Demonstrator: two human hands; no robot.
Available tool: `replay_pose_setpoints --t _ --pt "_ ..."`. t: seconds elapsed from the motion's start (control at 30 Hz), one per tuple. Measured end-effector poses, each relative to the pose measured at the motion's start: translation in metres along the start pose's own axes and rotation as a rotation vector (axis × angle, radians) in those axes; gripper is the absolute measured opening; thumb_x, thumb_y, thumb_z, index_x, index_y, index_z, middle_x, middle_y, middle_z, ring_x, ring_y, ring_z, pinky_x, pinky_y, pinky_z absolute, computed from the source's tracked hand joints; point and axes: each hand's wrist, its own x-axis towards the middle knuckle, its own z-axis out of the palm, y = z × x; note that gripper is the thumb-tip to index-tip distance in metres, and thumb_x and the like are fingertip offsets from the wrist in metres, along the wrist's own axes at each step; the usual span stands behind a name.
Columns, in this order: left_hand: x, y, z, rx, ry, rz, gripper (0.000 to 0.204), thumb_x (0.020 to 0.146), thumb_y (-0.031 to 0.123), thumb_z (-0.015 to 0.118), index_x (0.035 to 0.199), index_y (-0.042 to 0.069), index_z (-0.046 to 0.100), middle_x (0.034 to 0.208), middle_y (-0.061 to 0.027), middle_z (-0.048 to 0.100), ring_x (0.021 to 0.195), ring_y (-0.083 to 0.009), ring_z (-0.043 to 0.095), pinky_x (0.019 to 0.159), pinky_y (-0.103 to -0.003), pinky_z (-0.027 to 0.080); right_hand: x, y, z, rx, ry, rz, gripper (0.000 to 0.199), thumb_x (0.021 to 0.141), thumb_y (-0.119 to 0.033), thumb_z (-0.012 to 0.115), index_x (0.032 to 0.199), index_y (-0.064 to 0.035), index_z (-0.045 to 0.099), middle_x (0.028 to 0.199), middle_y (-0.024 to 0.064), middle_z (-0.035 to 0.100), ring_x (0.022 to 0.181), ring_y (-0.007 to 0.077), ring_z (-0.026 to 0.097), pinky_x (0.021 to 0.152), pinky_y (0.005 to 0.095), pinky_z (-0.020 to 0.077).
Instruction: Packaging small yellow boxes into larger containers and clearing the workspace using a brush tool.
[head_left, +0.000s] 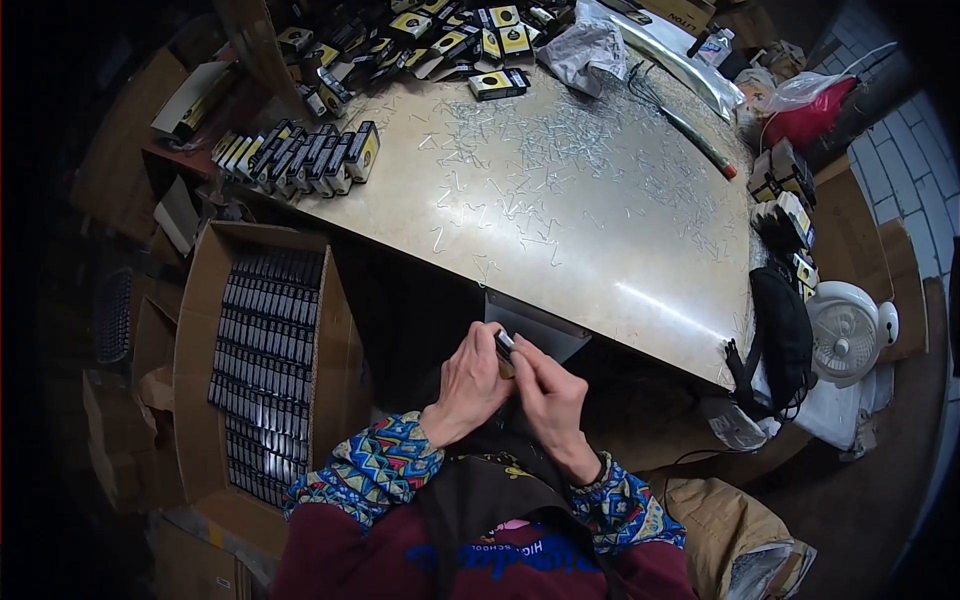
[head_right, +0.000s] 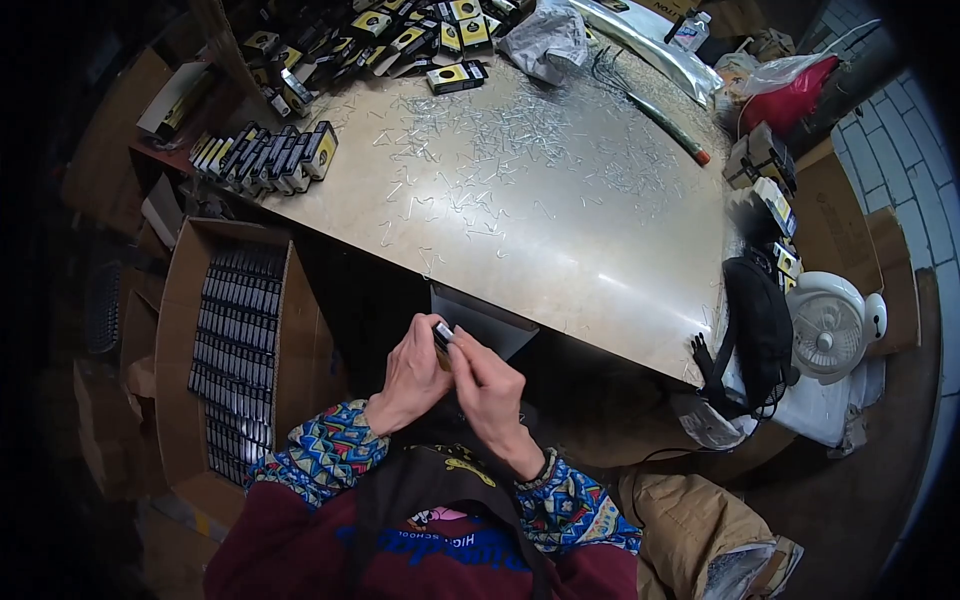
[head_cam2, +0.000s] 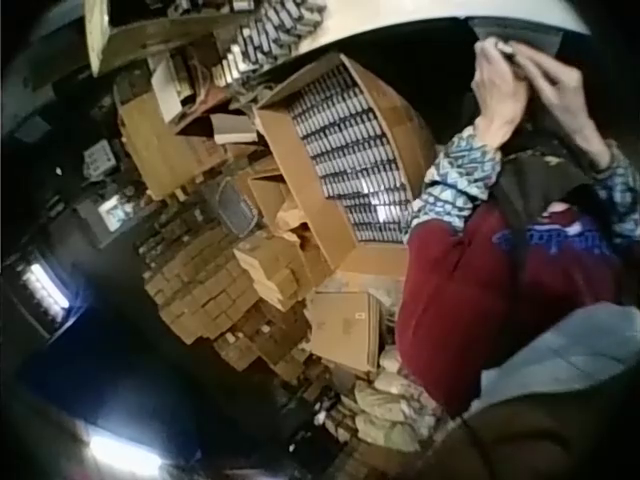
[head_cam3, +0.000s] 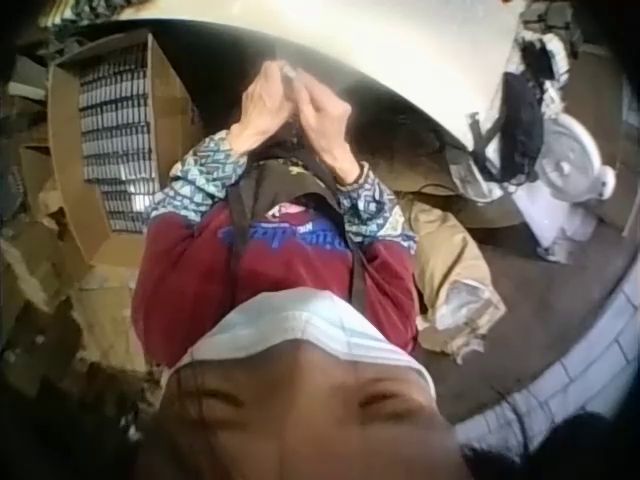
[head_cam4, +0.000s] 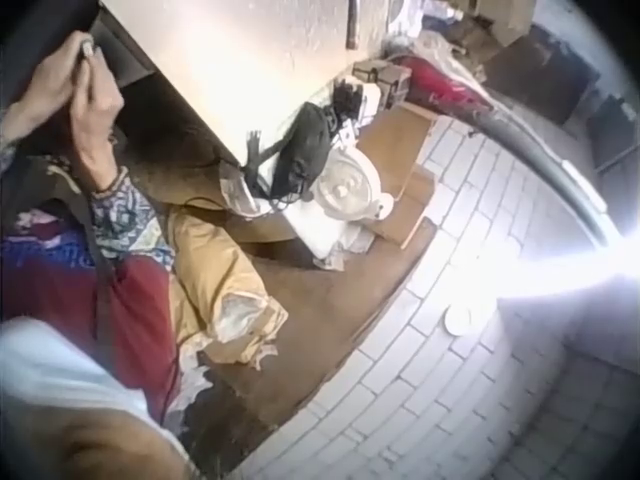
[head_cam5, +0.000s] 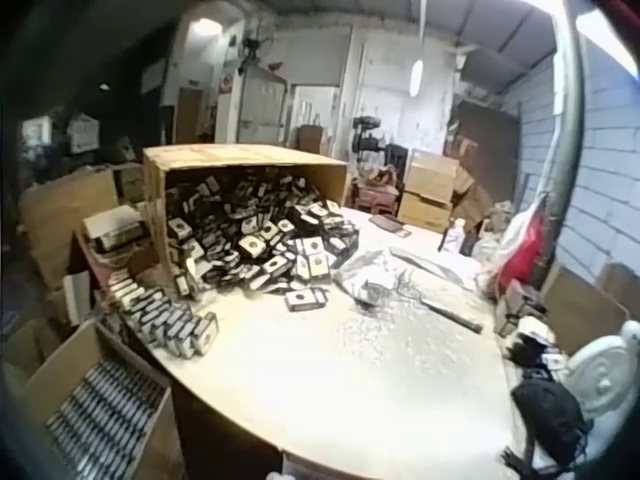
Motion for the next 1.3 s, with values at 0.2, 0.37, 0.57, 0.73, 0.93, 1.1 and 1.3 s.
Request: replay_pose_setpoints --t 0.2,0.37,0.57,0.73,0.93,1.1,1.3 --pt "0.016 0.016 0.0 -0.068 -0.121 -0.021 0.059 0.076 0.014 0.073 0.123 0.0 0.039 0.109 -0.0226 0.054 0.099 -0.0421 0.058 0.078 -0.044 0.051 0.017 0.018 -0.021 -0.136 -0.078 -0.262 0.03 0.076 0.01 0.065 0.105 0.0021 0.066 0.104 0.0186 0.068 0.084 0.0308 0.067 0.074 0.0345 0.0546" --pt "0.047 0.017 -0.009 0.002 -0.034 0.248 0.069 0.087 0.026 0.068 0.139 -0.004 0.036 0.126 -0.0235 0.049 0.119 -0.0383 0.046 0.102 -0.043 0.038 0.074 0.053 -0.103 -0.568 0.308 -0.24 0.029 0.092 0.007 0.055 0.119 0.0042 0.062 0.118 0.0176 0.065 0.104 0.0255 0.064 0.089 0.0327 0.0509" --pt "0.122 0.02 0.016 -0.059 0.044 0.248 0.044 0.092 0.018 0.053 0.13 -0.004 0.046 0.102 -0.0182 0.055 0.096 -0.0338 0.052 0.086 -0.045 0.039 0.09 0.041 -0.018 0.149 0.147 0.02 0.034 0.092 0.0 0.059 0.126 0.0018 0.058 0.125 0.0198 0.061 0.114 0.0256 0.061 0.091 0.033 0.0509" --pt "0.174 -0.061 -0.095 0.865 0.378 0.188 0.039 0.085 0.019 0.061 0.118 0.001 0.054 0.106 -0.0162 0.056 0.102 -0.0317 0.051 0.09 -0.047 0.036 0.117 0.042 0.013 -0.557 -0.383 -0.37 0.048 0.098 -0.017 0.05 0.143 -0.0061 0.039 0.151 0.0236 0.029 0.141 0.0448 0.022 0.113 0.0563 0.0233" --pt "0.289 -0.069 -0.076 0.71 0.125 0.233 0.053 0.084 0.027 0.066 0.128 0.003 0.05 0.128 -0.0157 0.049 0.121 -0.0312 0.043 0.1 -0.046 0.033 0.231 0.084 0.03 -0.862 -0.266 -0.556 0.045 0.098 -0.025 0.047 0.134 0.0012 0.045 0.146 0.0208 0.039 0.141 0.0378 0.028 0.112 0.0573 0.0234" --pt "0.376 -0.089 -0.032 0.696 0.015 0.158 0.048 0.083 0.034 0.067 0.116 0.002 0.054 0.113 -0.0193 0.059 0.106 -0.0373 0.056 0.087 -0.049 0.046 0.234 0.112 -0.027 -0.933 -0.283 -0.415 0.044 0.098 -0.03 0.046 0.128 0.0029 0.049 0.138 0.0206 0.049 0.134 0.0344 0.041 0.113 0.0539 0.0251" --pt "0.4 -0.131 -0.021 0.799 0.082 0.334 0.054 0.079 0.038 0.073 0.109 -0.002 0.053 0.11 -0.0234 0.056 0.102 -0.0407 0.056 0.082 -0.05 0.046 0.216 0.14 -0.11 -0.935 -0.078 -0.5 0.035 0.092 -0.03 0.056 0.115 -0.0028 0.059 0.129 0.0186 0.056 0.127 0.0333 0.048 0.109 0.0533 0.0319"
